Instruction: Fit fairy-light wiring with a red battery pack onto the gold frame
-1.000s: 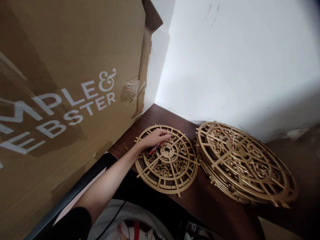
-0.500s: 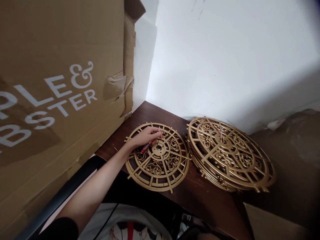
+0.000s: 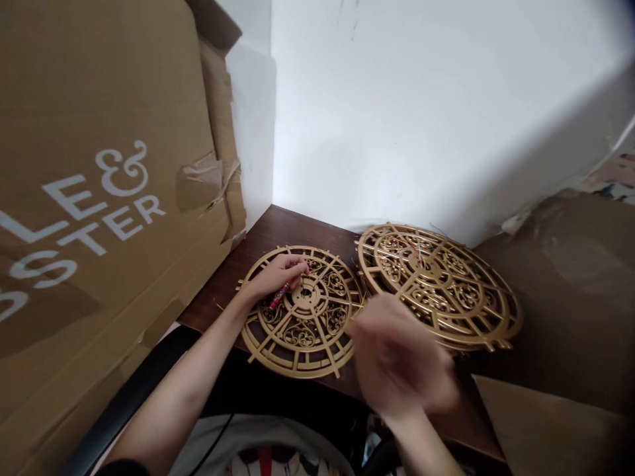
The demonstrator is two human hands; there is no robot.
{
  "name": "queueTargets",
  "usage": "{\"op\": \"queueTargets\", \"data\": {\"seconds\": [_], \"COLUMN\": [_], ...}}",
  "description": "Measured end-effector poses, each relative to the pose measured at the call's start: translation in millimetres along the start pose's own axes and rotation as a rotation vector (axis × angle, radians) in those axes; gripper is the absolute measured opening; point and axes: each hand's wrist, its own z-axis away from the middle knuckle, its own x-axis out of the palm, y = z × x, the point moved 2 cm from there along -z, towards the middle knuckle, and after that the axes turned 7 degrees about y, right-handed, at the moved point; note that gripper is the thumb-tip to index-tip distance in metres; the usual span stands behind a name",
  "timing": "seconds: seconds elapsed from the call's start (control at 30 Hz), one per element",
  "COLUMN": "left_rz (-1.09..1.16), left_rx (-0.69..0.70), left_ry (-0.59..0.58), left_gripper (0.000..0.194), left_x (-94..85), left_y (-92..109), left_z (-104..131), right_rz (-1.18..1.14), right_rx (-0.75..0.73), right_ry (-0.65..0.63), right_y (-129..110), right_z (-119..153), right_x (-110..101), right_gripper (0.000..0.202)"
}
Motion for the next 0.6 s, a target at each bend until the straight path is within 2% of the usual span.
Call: {"op": "queueTargets", "data": {"seconds": [0.07,0.17,0.3,0.4,0.5,0.6], "left_rz": [-0.003,-0.019,-0.021,-0.028,-0.042,-0.052], "left_rx": [-0.014,-0.029,-0.029,-0.03,-0.016,0.003], "left_ry": [0.006,0.005,0.008,0.02,0.033,0.035], "left_gripper": [0.026,0.026,0.027,0.027,0.028,0.03], "left_x": [-0.3,-0.7,-1.0,-1.0,-0.8,-0.3], "left_y": [0.5,1.7,3.1,3.6,4.1,5.2], "left_z": [0.4,0.9,0.8,0.5,0.7,1.4], "right_rz": [0.046,0.202,0.521,0.648,0.581,0.373], "right_rx": [0.058,0.158,0.27,0.245,0.177,0.157], "right_ry": [-0.033,-0.213,-0.265,-0.296,-0.295,-0.26], "right_y": [10.1,33.7,62.7,73.9,81.8,93.0], "right_z": [-10.8,-22.8,-27.8,-31.1,-34.4,-34.7], "right_x": [11.2,30.5,48.6,62.4,75.2,81.2], "right_gripper": [0.014,0.013,0.023,0.026,0.019,0.008]}}
